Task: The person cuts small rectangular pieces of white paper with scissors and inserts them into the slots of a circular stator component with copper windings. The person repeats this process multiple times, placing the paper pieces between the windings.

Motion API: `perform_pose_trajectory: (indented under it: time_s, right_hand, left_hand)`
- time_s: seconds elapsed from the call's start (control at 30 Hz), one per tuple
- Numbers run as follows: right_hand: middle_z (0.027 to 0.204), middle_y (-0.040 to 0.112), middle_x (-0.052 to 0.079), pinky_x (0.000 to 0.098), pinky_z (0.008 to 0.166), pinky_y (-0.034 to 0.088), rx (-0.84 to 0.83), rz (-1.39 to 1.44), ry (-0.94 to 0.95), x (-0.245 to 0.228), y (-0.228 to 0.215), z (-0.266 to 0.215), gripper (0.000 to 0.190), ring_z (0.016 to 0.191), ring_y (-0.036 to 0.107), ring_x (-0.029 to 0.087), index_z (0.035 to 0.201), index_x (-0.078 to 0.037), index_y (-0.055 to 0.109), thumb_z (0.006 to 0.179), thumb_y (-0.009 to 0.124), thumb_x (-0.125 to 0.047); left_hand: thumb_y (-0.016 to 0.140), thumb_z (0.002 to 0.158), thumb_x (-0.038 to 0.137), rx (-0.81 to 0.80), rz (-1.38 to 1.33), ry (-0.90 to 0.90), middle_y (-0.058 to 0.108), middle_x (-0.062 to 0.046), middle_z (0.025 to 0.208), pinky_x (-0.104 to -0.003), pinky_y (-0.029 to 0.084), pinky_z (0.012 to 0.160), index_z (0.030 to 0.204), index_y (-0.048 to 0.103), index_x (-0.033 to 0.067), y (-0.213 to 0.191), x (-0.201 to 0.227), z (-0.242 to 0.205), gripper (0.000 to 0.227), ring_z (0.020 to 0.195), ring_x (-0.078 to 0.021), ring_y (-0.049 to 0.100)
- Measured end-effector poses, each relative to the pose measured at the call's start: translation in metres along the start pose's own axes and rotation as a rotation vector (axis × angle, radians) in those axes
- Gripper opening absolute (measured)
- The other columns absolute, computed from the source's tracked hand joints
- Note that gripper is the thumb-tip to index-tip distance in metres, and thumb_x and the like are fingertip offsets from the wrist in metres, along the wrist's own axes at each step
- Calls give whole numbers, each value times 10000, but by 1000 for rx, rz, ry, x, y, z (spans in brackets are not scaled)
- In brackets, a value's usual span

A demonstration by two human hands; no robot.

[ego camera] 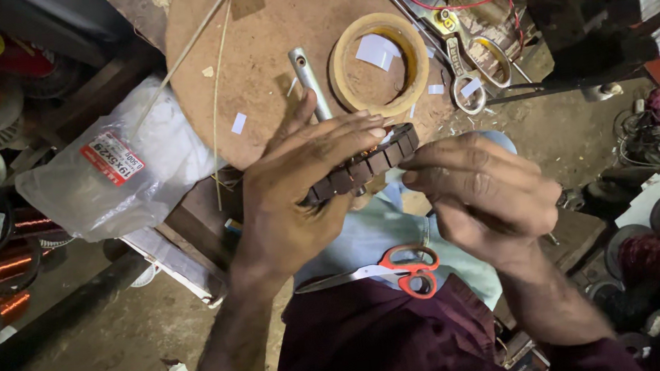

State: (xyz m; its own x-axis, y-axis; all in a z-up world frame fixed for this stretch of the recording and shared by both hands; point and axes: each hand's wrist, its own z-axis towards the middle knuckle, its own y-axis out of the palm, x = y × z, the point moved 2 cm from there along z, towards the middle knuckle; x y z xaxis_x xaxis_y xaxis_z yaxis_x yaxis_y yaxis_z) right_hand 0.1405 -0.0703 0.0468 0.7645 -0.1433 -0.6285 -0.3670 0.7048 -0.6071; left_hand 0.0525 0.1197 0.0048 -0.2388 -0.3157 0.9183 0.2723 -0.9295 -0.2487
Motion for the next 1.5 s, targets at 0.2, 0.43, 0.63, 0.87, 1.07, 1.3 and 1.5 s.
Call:
perform_pose_trajectory:
  time_s: [0.2, 0.43, 0.63, 0.87, 1.07, 1.3, 1.5]
  right_hand:
    - [964, 751, 162, 345, 797, 640, -108, 104, 9, 2, -10, 11, 146, 907, 767, 257, 984, 62, 727, 854, 663, 42]
    - [954, 762, 145, 327, 774, 630, -141, 36, 66, -11, -12, 13, 157, 875, 778, 226, 992, 53, 736, 850, 669, 52]
    - [964, 754, 150, 338, 773, 626, -154, -79, -32, -20, -9, 23, 181, 872, 763, 243, 1000, 46, 741, 820, 754, 34]
    - [980, 717, 175, 370, 725, 601, -194, -254, -80, -40, -8, 26, 344, 881, 738, 291, 1062, 55, 732, 720, 758, 83]
    - [1043, 719, 144, 369, 774, 594, -194, -278, -82, -39, -7, 24, 437, 935, 737, 270, 1152, 6, 746, 717, 769, 42]
    - [965, 713, 144, 394, 759, 588, -179, -325, -60, -44, -12, 25, 446, 901, 726, 303, 1085, 19, 749, 640, 739, 58]
    - [1005, 716, 128, 361, 778, 573, -136, -304, -46, -37, -8, 23, 438, 920, 719, 270, 1101, 13, 755, 667, 754, 73]
  left_hand:
    - [771, 856, 10, -44, 30, 5, 739, -53, 1283, -498, 316, 1369, 1271, 631, 109, -3, -1, 3, 448, 1320, -205, 686]
    - [807, 912, 89, -34, -54, 23, 738, -84, 1306, -549, 255, 1378, 1224, 653, 75, -7, -1, -1, 348, 1344, -218, 674]
    - [813, 902, 81, 32, -70, 36, 741, -66, 1292, -515, 280, 1337, 1178, 673, 78, -3, -2, -4, 309, 1268, -193, 699]
    - [816, 926, 55, 12, -68, 54, 709, -83, 1353, -527, 265, 1332, 1253, 638, 80, 0, 2, -7, 374, 1295, -218, 679]
    - [822, 924, 62, 13, -35, 71, 707, -78, 1347, -528, 273, 1339, 1283, 608, 84, -1, 9, -6, 419, 1353, -249, 668]
    - [751, 835, -58, 52, 67, 49, 719, -31, 1315, -514, 324, 1351, 1273, 617, 96, 7, 13, -2, 483, 1298, -216, 688]
    - [709, 829, -98, 74, 50, 73, 705, -43, 1324, -521, 332, 1346, 1284, 617, 88, 10, 14, -2, 500, 1309, -227, 682]
